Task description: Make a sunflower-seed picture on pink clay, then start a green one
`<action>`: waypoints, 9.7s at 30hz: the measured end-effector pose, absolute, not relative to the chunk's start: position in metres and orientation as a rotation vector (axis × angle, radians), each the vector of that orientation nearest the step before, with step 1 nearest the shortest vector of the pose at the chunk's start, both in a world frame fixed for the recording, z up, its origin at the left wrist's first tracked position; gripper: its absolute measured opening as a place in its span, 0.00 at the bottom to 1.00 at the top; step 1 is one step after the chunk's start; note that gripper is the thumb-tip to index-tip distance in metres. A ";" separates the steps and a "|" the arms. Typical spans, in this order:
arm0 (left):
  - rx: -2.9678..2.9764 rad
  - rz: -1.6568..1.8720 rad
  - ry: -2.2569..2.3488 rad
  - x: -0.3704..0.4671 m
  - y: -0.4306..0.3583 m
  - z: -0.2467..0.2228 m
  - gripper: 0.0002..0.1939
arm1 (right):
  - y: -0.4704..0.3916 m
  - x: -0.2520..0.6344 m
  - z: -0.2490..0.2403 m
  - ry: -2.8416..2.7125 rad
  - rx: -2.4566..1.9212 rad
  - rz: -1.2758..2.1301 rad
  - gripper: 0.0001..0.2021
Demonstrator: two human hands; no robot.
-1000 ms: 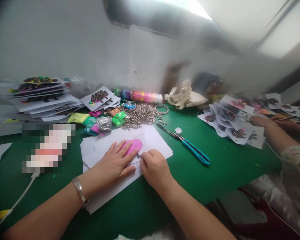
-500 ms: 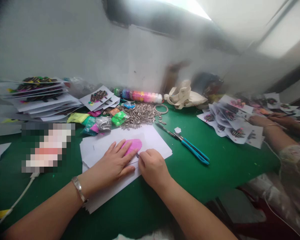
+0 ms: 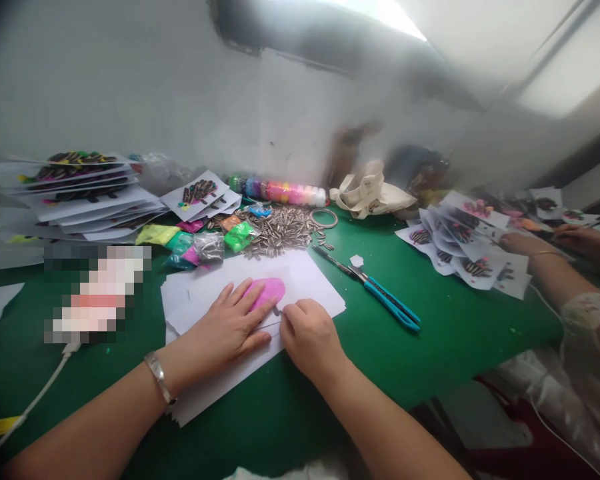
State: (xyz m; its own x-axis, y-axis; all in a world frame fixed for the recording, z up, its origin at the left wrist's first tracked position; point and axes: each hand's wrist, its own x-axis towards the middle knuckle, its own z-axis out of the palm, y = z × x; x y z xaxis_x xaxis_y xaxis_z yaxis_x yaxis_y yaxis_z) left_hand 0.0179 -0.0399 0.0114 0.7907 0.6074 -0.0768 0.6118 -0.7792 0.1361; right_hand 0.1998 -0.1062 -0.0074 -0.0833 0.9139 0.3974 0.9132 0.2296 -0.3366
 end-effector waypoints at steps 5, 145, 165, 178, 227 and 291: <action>2.837 -0.002 0.969 0.017 -0.040 0.008 0.31 | -0.106 0.201 -0.008 -1.971 -1.658 0.020 0.10; 2.679 0.086 0.984 0.014 -0.033 0.013 0.30 | -0.104 0.214 -0.013 -1.935 -1.647 0.172 0.08; 2.653 0.053 1.097 0.005 -0.027 0.018 0.32 | -0.114 0.188 -0.003 -1.950 -1.663 0.095 0.09; 2.607 0.119 1.060 -0.002 -0.026 0.023 0.39 | -0.114 0.190 -0.008 -1.902 -1.653 0.145 0.09; 2.655 0.170 1.057 0.001 -0.027 0.028 0.26 | -0.106 0.163 -0.011 -2.061 -1.792 -0.208 0.12; 2.710 0.296 1.298 0.015 -0.034 0.020 0.19 | -0.103 0.175 -0.013 -2.056 -1.727 -0.100 0.13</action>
